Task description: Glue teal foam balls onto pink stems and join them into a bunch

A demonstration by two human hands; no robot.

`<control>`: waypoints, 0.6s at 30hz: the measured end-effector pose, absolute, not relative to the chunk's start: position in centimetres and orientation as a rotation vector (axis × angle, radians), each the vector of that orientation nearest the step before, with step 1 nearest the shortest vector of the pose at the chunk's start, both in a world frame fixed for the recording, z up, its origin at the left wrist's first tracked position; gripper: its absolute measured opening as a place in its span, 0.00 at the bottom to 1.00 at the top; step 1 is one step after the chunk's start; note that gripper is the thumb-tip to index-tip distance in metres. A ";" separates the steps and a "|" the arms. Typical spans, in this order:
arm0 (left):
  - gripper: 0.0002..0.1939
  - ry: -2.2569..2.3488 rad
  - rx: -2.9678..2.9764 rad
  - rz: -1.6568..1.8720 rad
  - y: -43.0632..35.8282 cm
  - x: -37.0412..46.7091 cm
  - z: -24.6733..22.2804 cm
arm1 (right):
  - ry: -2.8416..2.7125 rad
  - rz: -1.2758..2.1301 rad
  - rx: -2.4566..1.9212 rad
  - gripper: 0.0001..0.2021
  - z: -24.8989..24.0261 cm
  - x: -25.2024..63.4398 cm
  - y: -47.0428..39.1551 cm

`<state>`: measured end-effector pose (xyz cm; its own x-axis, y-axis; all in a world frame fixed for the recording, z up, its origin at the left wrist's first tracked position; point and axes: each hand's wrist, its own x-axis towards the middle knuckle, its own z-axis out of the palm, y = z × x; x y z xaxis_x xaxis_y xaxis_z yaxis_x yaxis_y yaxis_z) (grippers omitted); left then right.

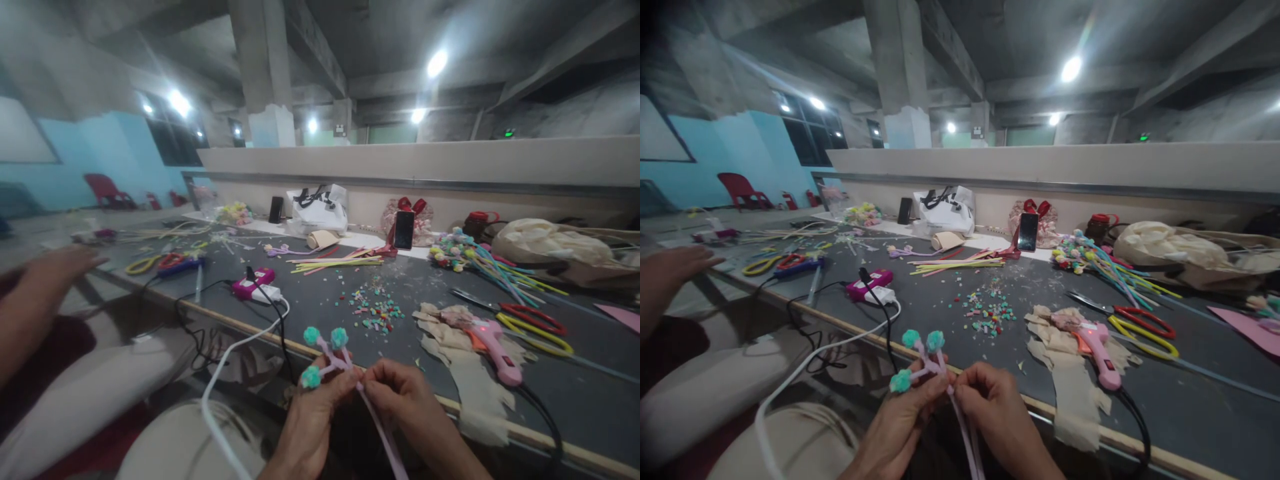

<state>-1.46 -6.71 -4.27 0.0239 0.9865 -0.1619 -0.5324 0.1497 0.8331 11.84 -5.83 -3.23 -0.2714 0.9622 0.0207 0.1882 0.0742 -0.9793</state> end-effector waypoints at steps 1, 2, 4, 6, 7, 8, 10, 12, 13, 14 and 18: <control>0.09 0.877 0.669 1.322 -6.7 -1.4 -4.3 | -1.504 1.374 -1.154 0.09 -3.5 11.8 -5.8; 0.07 0.880 0.668 1.323 -6.8 -1.4 -4.3 | -1.439 1.457 -1.128 0.09 -3.6 11.8 -5.8; 0.06 0.886 0.665 1.322 -6.8 -1.4 -4.3 | -1.352 1.548 -1.078 0.10 -3.8 11.6 -5.8; 0.07 0.909 0.672 1.326 -6.9 -1.5 -4.2 | -1.307 1.585 -1.057 0.10 -3.7 11.5 -5.8; 0.07 0.920 0.682 1.329 -6.9 -1.5 -4.1 | -1.294 1.594 -1.057 0.11 -3.7 11.4 -5.9; 0.08 0.929 0.695 1.334 -6.9 -1.5 -4.1 | -1.286 1.598 -1.056 0.11 -3.6 11.4 -5.9; 0.08 0.925 0.723 1.344 -6.9 -1.5 -3.9 | -1.284 1.588 -1.042 0.13 -3.7 11.3 -6.0; 0.08 0.905 0.733 1.348 -6.9 -1.4 -3.7 | -1.284 1.552 -1.026 0.14 -3.8 11.3 -6.0; 0.08 0.900 0.732 1.353 -6.9 -1.3 -3.7 | -1.282 1.541 -1.018 0.14 -4.0 11.3 -6.0; 0.08 0.899 0.725 1.356 -7.0 -1.3 -3.6 | -1.271 1.549 -1.010 0.14 -4.2 11.4 -6.0; 0.08 0.875 0.641 1.331 -7.0 -1.1 -3.7 | -1.130 1.744 -0.894 0.11 -4.9 11.3 -6.1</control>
